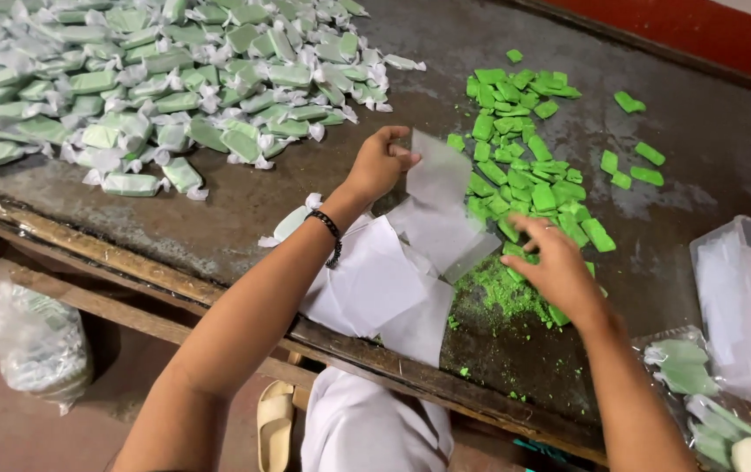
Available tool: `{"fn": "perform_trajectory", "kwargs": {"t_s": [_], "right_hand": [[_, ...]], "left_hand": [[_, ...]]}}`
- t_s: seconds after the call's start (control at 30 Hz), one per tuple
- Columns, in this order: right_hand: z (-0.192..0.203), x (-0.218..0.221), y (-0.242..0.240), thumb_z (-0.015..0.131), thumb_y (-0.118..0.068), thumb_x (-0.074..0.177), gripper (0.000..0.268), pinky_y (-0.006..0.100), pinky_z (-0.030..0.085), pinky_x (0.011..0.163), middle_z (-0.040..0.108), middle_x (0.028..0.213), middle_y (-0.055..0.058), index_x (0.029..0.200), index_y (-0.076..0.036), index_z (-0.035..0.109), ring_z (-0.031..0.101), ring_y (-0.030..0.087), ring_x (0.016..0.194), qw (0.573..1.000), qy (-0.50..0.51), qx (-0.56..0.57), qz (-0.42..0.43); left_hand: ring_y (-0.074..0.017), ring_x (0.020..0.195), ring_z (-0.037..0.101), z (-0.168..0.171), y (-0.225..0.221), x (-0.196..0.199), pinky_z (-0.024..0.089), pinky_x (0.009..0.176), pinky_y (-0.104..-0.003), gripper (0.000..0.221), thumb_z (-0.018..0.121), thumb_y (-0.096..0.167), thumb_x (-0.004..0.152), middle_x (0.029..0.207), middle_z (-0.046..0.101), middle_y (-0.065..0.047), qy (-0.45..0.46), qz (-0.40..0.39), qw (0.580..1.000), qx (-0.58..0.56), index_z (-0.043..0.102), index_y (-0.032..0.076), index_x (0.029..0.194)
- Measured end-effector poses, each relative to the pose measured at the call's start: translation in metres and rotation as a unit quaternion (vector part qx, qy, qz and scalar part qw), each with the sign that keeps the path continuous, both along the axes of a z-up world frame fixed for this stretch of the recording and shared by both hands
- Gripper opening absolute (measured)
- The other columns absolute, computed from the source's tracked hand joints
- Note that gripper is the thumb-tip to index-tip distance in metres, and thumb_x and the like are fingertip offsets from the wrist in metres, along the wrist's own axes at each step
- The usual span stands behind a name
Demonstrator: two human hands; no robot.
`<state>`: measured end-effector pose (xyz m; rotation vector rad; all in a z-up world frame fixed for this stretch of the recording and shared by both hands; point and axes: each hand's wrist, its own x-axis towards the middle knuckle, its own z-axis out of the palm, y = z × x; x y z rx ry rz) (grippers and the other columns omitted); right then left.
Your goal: Wrapping individual green rectangular candies in small pieces of white paper at a packaging station.
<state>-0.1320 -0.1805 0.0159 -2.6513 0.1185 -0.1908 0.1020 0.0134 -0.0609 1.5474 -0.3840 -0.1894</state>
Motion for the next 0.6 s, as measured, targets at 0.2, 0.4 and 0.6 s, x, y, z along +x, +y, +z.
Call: {"fn": "perform_trajectory", "kwargs": {"t_s": [0.2, 0.4, 0.6], "right_hand": [[-0.007, 0.001, -0.018, 0.072, -0.014, 0.083, 0.025, 0.040, 0.056, 0.070, 0.070, 0.091, 0.016, 0.107, -0.015, 0.073, 0.068, 0.029, 0.083, 0.996, -0.054, 0.026, -0.069], [0.017, 0.002, -0.012, 0.053, -0.008, 0.096, 0.018, 0.025, 0.052, 0.066, 0.062, 0.124, 0.011, 0.109, -0.008, 0.065, 0.060, 0.017, 0.075, 0.918, -0.006, 0.350, -0.185], [-0.008, 0.014, -0.037, 0.063, -0.031, 0.090, 0.034, 0.029, 0.061, 0.064, 0.064, 0.099, 0.017, 0.113, -0.006, 0.056, 0.067, 0.025, 0.083, 0.621, -0.030, 0.777, -0.099]], "left_hand": [[-0.0107, 0.064, 0.059, 0.062, 0.026, -0.031, 0.055, 0.053, -0.018, 0.043, 0.064, 0.012, 0.085, 0.072, 0.052, -0.003, 0.191, 0.033, 0.956, -0.219, 0.049, -0.003, 0.123], [-0.0100, 0.051, 0.042, 0.098, 0.068, -0.031, 0.037, 0.043, -0.020, 0.020, 0.056, 0.004, 0.094, 0.062, 0.046, -0.001, 0.215, 0.038, 0.930, -0.297, 0.049, 0.012, 0.078], [-0.0110, 0.051, 0.060, 0.067, 0.038, -0.011, 0.059, 0.047, -0.021, 0.012, 0.067, 0.015, 0.081, 0.060, 0.054, -0.004, 0.208, 0.050, 0.939, -0.268, 0.061, 0.005, 0.086]]}}
